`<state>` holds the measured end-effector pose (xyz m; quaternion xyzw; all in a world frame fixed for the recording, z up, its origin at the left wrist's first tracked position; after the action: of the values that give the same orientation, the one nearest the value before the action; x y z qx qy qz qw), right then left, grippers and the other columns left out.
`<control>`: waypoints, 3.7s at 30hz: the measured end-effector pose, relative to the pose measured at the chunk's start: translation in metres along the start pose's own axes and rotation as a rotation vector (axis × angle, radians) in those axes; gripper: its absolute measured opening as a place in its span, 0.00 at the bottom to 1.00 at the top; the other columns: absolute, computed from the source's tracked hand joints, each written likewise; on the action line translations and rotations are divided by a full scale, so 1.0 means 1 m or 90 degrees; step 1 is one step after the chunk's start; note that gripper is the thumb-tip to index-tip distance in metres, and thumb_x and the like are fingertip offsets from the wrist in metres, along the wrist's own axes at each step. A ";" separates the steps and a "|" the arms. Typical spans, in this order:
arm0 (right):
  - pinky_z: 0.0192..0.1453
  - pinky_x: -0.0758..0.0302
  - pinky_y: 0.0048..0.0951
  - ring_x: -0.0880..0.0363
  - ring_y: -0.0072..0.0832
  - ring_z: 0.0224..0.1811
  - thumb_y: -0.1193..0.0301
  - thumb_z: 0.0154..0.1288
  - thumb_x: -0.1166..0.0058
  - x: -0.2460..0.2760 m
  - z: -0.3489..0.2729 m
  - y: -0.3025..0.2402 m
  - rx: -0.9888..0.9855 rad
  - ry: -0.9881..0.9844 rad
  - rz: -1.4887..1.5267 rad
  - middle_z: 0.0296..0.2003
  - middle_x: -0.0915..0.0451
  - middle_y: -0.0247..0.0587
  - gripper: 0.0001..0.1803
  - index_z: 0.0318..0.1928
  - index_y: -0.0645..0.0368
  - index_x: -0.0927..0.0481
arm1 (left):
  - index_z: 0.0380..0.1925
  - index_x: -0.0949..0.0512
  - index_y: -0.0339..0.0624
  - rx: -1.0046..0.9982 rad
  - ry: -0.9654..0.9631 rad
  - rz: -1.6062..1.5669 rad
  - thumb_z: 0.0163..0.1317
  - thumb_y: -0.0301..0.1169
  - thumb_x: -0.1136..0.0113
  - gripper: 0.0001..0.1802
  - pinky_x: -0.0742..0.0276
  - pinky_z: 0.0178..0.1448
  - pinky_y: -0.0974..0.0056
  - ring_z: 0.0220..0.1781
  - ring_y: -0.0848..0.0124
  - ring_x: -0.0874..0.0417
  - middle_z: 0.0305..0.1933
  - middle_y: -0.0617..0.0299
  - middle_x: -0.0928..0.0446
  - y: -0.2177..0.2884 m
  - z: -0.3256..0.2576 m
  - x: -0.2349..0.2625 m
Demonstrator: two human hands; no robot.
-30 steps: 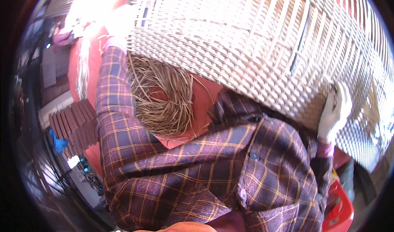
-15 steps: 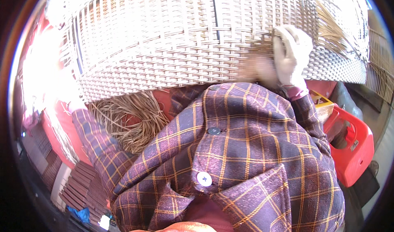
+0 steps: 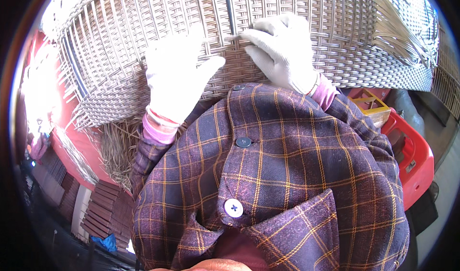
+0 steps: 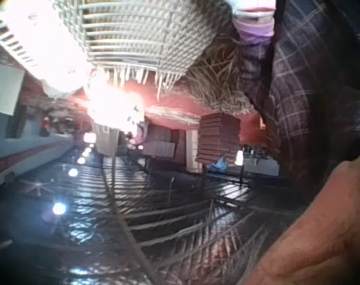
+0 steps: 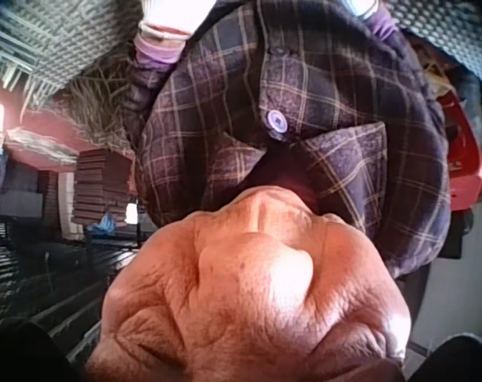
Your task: The person weaves a large cylindrical basket by hand, interlacing thin flexible strips through vertical ribs. They repeatedly pull strips through the weave, rotate the basket to access new sections, and tighten the pattern to maintain uniformity.
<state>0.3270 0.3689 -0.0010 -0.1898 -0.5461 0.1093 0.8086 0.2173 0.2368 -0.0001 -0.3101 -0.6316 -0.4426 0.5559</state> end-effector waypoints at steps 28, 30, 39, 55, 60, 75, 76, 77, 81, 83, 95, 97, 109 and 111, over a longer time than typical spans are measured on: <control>0.80 0.32 0.56 0.21 0.45 0.67 0.69 0.55 0.26 0.115 -0.137 0.094 -0.153 0.132 -0.036 0.60 0.18 0.40 0.31 0.61 0.54 0.18 | 0.49 0.10 0.42 -0.328 0.045 -0.263 0.66 0.34 0.26 0.14 0.20 0.62 0.54 0.53 0.56 0.12 0.48 0.55 0.10 0.239 0.135 -0.002; 0.75 0.26 0.55 0.20 0.44 0.64 0.74 0.55 0.28 0.131 -0.149 0.100 -0.153 0.190 -0.024 0.58 0.17 0.41 0.27 0.57 0.54 0.17 | 0.48 0.10 0.41 -0.331 0.005 -0.299 0.67 0.34 0.27 0.13 0.18 0.59 0.54 0.51 0.55 0.11 0.46 0.53 0.10 0.253 0.152 -0.019; 0.54 0.22 0.40 0.14 0.41 0.47 0.72 0.58 0.25 0.167 -0.170 0.168 -0.445 0.380 -0.153 0.40 0.12 0.40 0.11 0.43 0.56 0.10 | 0.44 0.11 0.45 -0.310 0.057 -0.330 0.68 0.37 0.30 0.10 0.22 0.53 0.52 0.46 0.56 0.15 0.41 0.58 0.12 0.253 0.165 -0.035; 0.44 0.22 0.36 0.18 0.37 0.42 0.85 0.55 0.28 0.173 -0.166 0.167 -0.384 0.426 0.012 0.37 0.14 0.39 0.13 0.41 0.60 0.10 | 0.51 0.09 0.49 -0.359 0.162 -0.270 0.70 0.31 0.31 0.12 0.13 0.40 0.61 0.35 0.65 0.10 0.39 0.58 0.09 0.258 0.295 -0.027; 0.47 0.21 0.38 0.18 0.40 0.43 0.84 0.55 0.28 0.174 -0.168 0.168 -0.382 0.419 0.034 0.38 0.15 0.40 0.12 0.40 0.59 0.10 | 0.48 0.10 0.49 -0.429 0.054 -0.217 0.68 0.34 0.32 0.11 0.13 0.51 0.58 0.43 0.63 0.09 0.42 0.60 0.10 0.272 0.306 -0.043; 0.56 0.19 0.42 0.15 0.44 0.50 0.85 0.56 0.31 0.187 -0.160 0.136 -0.282 0.426 0.074 0.41 0.13 0.40 0.13 0.42 0.58 0.13 | 0.36 0.11 0.41 -0.432 -0.169 -0.262 0.69 0.33 0.33 0.08 0.20 0.36 0.63 0.28 0.70 0.17 0.28 0.61 0.16 0.271 0.263 -0.026; 0.56 0.19 0.42 0.14 0.43 0.50 0.85 0.56 0.32 0.184 -0.156 0.129 -0.263 0.413 0.082 0.41 0.13 0.41 0.13 0.42 0.58 0.13 | 0.35 0.11 0.41 -0.486 -0.122 -0.269 0.69 0.33 0.33 0.08 0.20 0.36 0.63 0.28 0.70 0.17 0.27 0.61 0.16 0.276 0.248 -0.013; 0.57 0.19 0.42 0.14 0.43 0.50 0.86 0.57 0.33 0.183 -0.153 0.123 -0.245 0.409 0.095 0.41 0.12 0.41 0.13 0.42 0.58 0.13 | 0.34 0.11 0.41 -0.539 -0.074 -0.276 0.69 0.32 0.33 0.08 0.20 0.36 0.63 0.27 0.70 0.17 0.26 0.61 0.17 0.282 0.231 0.000; 0.57 0.18 0.38 0.13 0.40 0.49 0.84 0.69 0.37 0.161 -0.148 0.121 -0.326 0.421 0.278 0.43 0.12 0.45 0.15 0.55 0.63 0.14 | 0.35 0.13 0.46 -0.514 0.002 -0.233 0.66 0.32 0.32 0.04 0.18 0.41 0.59 0.31 0.62 0.15 0.27 0.61 0.18 0.288 0.185 0.014; 0.60 0.18 0.34 0.13 0.35 0.52 0.83 0.74 0.42 0.156 -0.147 0.122 -0.361 0.458 0.366 0.48 0.12 0.46 0.18 0.62 0.65 0.18 | 0.41 0.13 0.47 -0.461 0.047 -0.185 0.65 0.32 0.32 0.06 0.18 0.45 0.56 0.35 0.60 0.14 0.30 0.60 0.17 0.283 0.173 0.021; 0.62 0.18 0.37 0.15 0.36 0.55 0.82 0.73 0.45 0.189 -0.082 0.083 -0.288 0.492 0.417 0.54 0.16 0.46 0.20 0.62 0.57 0.16 | 0.55 0.21 0.32 -0.269 0.040 -0.660 0.64 0.26 0.32 0.20 0.11 0.49 0.53 0.46 0.50 0.09 0.47 0.45 0.14 0.239 0.144 -0.007; 0.56 0.15 0.37 0.13 0.37 0.51 0.80 0.69 0.40 0.193 -0.053 0.068 -0.183 0.579 0.338 0.50 0.14 0.44 0.21 0.60 0.51 0.14 | 0.58 0.24 0.29 -0.313 0.099 -0.430 0.69 0.28 0.34 0.21 0.10 0.48 0.54 0.46 0.52 0.08 0.48 0.44 0.14 0.229 0.141 -0.009; 0.63 0.34 0.77 0.18 0.37 0.46 0.61 0.70 0.44 0.112 0.034 -0.046 0.061 0.325 0.100 0.32 0.21 0.29 0.07 0.44 0.44 0.19 | 0.58 0.23 0.31 0.113 0.034 -1.335 0.77 0.38 0.41 0.21 0.13 0.43 0.57 0.42 0.58 0.11 0.44 0.48 0.15 0.095 0.147 -0.043; 0.64 0.38 0.84 0.18 0.37 0.46 0.66 0.67 0.45 0.103 0.036 -0.067 0.106 0.275 0.032 0.35 0.21 0.32 0.08 0.45 0.46 0.18 | 0.58 0.23 0.31 0.138 0.039 -1.401 0.78 0.40 0.42 0.22 0.14 0.42 0.58 0.41 0.59 0.12 0.43 0.49 0.15 0.084 0.146 -0.045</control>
<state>0.3303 0.3549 0.1258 -0.1549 -0.3450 0.1306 0.9165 0.2377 0.4084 -0.0248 0.4825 -0.5836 -0.6452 -0.1019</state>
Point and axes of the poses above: each hand's wrist, its own z-axis towards the middle knuckle, its own x-axis out of the back of the hand, y = z × x, the point moved 10 cm from there along z, towards the middle knuckle
